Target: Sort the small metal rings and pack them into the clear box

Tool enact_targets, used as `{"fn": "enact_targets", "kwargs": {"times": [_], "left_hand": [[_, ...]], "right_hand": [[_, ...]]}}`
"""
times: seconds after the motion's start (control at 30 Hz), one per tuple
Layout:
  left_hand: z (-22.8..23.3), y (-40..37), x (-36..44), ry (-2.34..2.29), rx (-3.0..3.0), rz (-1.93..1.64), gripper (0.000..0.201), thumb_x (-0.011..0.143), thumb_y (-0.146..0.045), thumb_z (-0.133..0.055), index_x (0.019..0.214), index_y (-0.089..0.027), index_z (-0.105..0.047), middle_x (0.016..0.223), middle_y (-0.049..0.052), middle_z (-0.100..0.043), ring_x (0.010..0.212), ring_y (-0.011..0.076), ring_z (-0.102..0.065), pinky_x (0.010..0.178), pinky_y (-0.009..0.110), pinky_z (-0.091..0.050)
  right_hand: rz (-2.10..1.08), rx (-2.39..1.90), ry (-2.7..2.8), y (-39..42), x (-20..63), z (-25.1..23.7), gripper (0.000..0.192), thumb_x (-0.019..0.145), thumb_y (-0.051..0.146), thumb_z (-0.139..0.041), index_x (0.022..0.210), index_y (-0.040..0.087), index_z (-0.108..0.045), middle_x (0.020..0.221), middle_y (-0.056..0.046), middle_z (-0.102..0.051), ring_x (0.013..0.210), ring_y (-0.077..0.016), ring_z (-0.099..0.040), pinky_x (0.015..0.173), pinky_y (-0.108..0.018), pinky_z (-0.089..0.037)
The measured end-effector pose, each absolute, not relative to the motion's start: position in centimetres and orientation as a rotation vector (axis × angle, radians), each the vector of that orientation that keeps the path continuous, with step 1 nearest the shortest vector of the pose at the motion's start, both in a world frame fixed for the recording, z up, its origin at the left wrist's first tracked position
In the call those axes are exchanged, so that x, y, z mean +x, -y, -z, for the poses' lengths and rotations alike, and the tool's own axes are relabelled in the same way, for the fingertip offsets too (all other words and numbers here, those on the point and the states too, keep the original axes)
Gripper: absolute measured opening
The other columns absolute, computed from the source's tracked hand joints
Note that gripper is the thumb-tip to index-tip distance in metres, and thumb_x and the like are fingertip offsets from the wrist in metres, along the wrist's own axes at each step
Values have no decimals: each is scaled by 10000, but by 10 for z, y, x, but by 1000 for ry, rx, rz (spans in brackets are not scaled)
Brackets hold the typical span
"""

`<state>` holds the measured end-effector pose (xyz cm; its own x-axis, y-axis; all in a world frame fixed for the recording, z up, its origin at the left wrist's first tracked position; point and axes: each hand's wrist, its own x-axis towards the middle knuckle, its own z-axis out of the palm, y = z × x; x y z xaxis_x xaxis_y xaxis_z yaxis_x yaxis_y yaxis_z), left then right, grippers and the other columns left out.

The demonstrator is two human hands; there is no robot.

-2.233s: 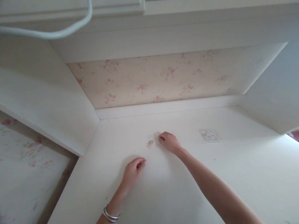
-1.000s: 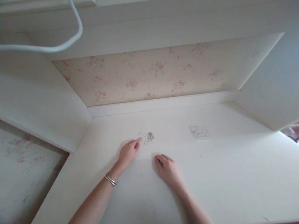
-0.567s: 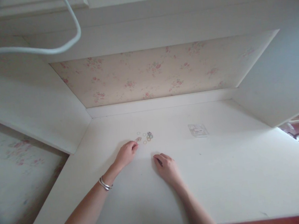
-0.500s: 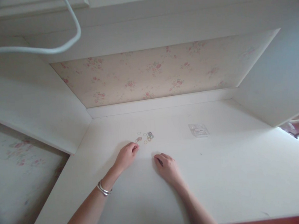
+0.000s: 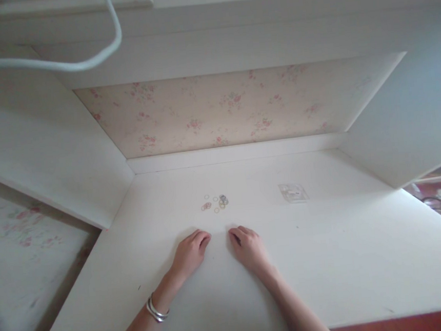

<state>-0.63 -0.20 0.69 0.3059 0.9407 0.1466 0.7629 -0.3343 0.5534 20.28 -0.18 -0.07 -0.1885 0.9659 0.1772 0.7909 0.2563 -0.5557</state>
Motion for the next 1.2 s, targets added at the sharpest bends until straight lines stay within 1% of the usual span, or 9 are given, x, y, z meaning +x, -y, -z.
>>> {"fn": "enact_targets", "kwargs": {"times": [0.13, 0.23, 0.37, 0.43, 0.57, 0.7, 0.87, 0.97, 1.2], "left_hand": [[-4, -4, -14, -1460, 1892, -850, 224, 912, -337, -420, 873, -196, -589, 819, 16, -645, 759, 142, -590, 707, 233, -425], [-3, -9, -20, -1437, 1661, -928, 251, 889, -389, -444, 872, -183, -585, 759, 7, -629, 689, 134, -568, 650, 226, -419], [-2, -12, -24, -1421, 1505, -983, 257, 857, -407, -483, 869, -175, -592, 734, -1, -605, 675, 129, -539, 638, 223, -407], [-2, -12, -25, -1403, 1466, -1003, 259, 847, -409, -493, 863, -172, -595, 725, -4, -593, 668, 126, -525, 631, 221, -401], [-1, -12, -26, -1377, 1423, -1021, 263, 837, -413, -502, 857, -170, -602, 718, -7, -581, 661, 123, -509, 625, 219, -391], [0, -12, -26, -1350, 1412, -1009, 260, 832, -412, -511, 861, -172, -607, 737, -3, -593, 672, 126, -515, 635, 223, -390], [-2, -13, -26, -1352, 1374, -1009, 272, 825, -425, -517, 858, -172, -610, 735, -2, -590, 675, 130, -516, 637, 225, -390], [-4, -13, -26, -1349, 1353, -1016, 276, 821, -428, -518, 861, -172, -611, 730, -4, -589, 671, 129, -515, 635, 223, -391], [-8, -12, -25, -1377, 1378, -1018, 276, 821, -431, -513, 855, -174, -606, 730, -2, -588, 666, 130, -514, 624, 222, -396]], "right_hand": [[-441, -1654, 2123, -8, 191, -5, 272, 910, 275, -391, 954, 239, -657, 876, -31, -655, 802, -152, -602, 717, -247, -400], [-462, -1712, 2121, -24, 179, -9, 269, 913, 285, -393, 1036, 245, -629, 964, -35, -645, 802, -144, -608, 687, -238, -395], [-440, -1791, 2124, -48, 163, -12, 283, 902, 289, -425, 1131, 263, -591, 1054, -50, -621, 859, -158, -610, 698, -245, -391], [-427, -1823, 2131, -57, 158, -13, 273, 907, 290, -419, 1106, 269, -605, 1067, -50, -615, 870, -162, -605, 702, -249, -387], [-437, -1851, 2142, -64, 153, -12, 267, 924, 284, -385, 947, 245, -648, 1028, -44, -619, 831, -151, -598, 681, -244, -378], [-400, -1824, 2176, -61, 154, -9, 275, 932, 256, -376, 873, 206, -640, 976, -60, -613, 786, -144, -589, 662, -245, -372], [-470, -1620, 2202, -42, 155, -3, 236, 932, 245, -401, 870, 207, -625, 913, -41, -599, 800, -136, -578, 713, -243, -392], [-541, -1456, 2162, -24, 152, 0, 235, 940, 251, -384, 891, 212, -611, 883, -30, -589, 787, -130, -565, 701, -235, -405], [-500, -1366, 2184, -5, 148, 4, 225, 941, 238, -404, 925, 206, -626, 906, -47, -611, 820, -147, -566, 757, -266, -403]]}}
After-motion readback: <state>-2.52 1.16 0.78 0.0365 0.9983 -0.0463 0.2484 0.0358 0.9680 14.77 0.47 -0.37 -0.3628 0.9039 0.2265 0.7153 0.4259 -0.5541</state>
